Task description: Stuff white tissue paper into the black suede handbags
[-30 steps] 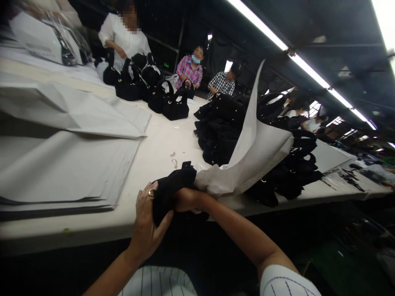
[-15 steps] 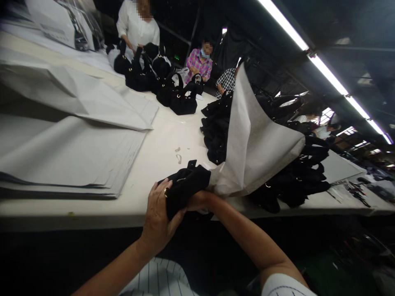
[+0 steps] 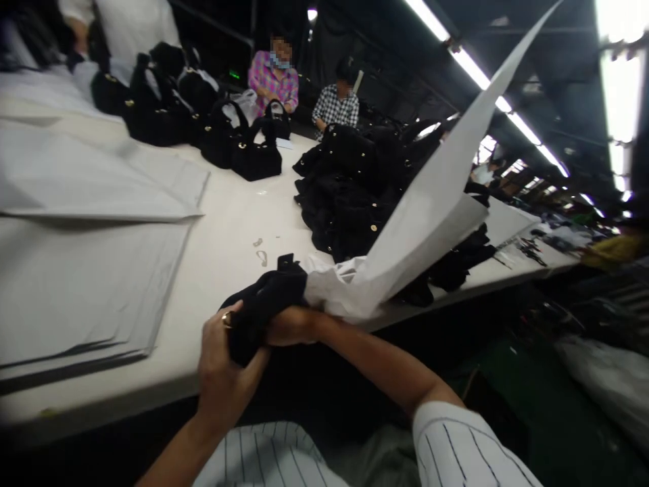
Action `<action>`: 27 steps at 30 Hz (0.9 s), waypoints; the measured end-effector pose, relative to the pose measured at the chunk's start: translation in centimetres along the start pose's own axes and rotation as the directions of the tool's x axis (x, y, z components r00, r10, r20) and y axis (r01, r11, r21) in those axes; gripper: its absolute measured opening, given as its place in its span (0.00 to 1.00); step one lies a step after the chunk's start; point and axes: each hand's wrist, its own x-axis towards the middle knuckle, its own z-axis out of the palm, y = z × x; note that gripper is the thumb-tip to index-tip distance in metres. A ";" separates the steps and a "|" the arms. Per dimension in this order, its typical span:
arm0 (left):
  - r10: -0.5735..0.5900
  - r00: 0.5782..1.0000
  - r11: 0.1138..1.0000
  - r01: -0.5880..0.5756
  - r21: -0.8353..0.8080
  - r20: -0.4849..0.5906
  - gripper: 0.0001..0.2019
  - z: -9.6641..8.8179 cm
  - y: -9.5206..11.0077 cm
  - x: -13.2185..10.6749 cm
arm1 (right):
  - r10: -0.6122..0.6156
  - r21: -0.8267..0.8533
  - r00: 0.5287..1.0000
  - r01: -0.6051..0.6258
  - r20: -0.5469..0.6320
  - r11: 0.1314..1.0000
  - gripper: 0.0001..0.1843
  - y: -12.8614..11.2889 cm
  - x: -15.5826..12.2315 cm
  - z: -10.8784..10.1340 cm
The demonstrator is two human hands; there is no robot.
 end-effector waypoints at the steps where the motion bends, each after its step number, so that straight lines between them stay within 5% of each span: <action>1: -0.027 0.998 1.000 0.026 0.008 0.053 0.36 -0.5 -0.3 0.8 | -0.023 0.003 0.999 0.023 -0.037 1.000 0.22 -0.1 0.2 -0.1; 3: -0.058 0.987 0.998 0.054 0.031 0.151 0.39 -1.3 -1.0 2.5 | -0.106 -0.032 0.974 0.101 -0.202 0.994 0.20 -0.7 0.0 0.0; 5: -0.084 0.982 0.996 0.076 0.055 0.171 0.36 -1.9 -1.7 3.9 | -0.226 -0.125 0.866 0.190 -0.445 0.974 0.16 -1.8 -1.1 0.5; 8: -0.168 0.986 0.977 0.165 0.133 0.013 0.31 -2.5 -2.5 5.1 | -0.336 -0.212 0.618 0.267 -0.711 0.940 0.15 -3.6 -3.7 2.3; 11: -0.270 0.938 0.917 0.319 0.238 -0.216 0.30 -2.6 -3.3 6.0 | -0.210 -0.124 0.499 0.199 -0.841 0.972 0.18 -4.0 -6.2 4.6; 14: -0.292 0.865 0.866 0.420 0.273 -0.408 0.32 -2.2 -3.9 6.4 | 0.164 0.142 0.535 -0.082 -0.829 0.987 0.20 -2.6 -7.7 6.3; 17: -0.198 0.845 0.873 0.382 0.302 -0.497 0.35 -1.5 -3.4 5.4 | 0.450 0.439 0.659 -0.197 -0.603 0.877 0.40 -0.7 -7.8 6.6; 20: 0.013 0.927 0.916 0.139 0.376 -0.374 0.32 -0.4 -1.4 2.8 | 0.411 0.657 0.800 -0.027 -0.438 0.753 0.46 1.0 -6.5 5.0; 22: 0.113 0.969 0.942 -0.033 0.334 -0.222 0.25 0.3 0.5 0.6 | 0.357 0.699 0.806 0.096 -0.473 0.709 0.38 1.9 -5.0 3.4; 25: 0.067 0.997 0.985 -0.062 0.163 -0.030 0.17 1.2 3.0 -2.1 | 0.360 0.744 0.790 0.174 -0.496 0.645 0.22 3.1 -2.5 1.0; 27: 0.014 0.997 0.998 -0.019 0.060 0.075 0.18 1.6 3.9 -3.0 | 0.354 0.807 0.838 0.158 -0.415 0.569 0.18 3.9 -1.1 -0.1</action>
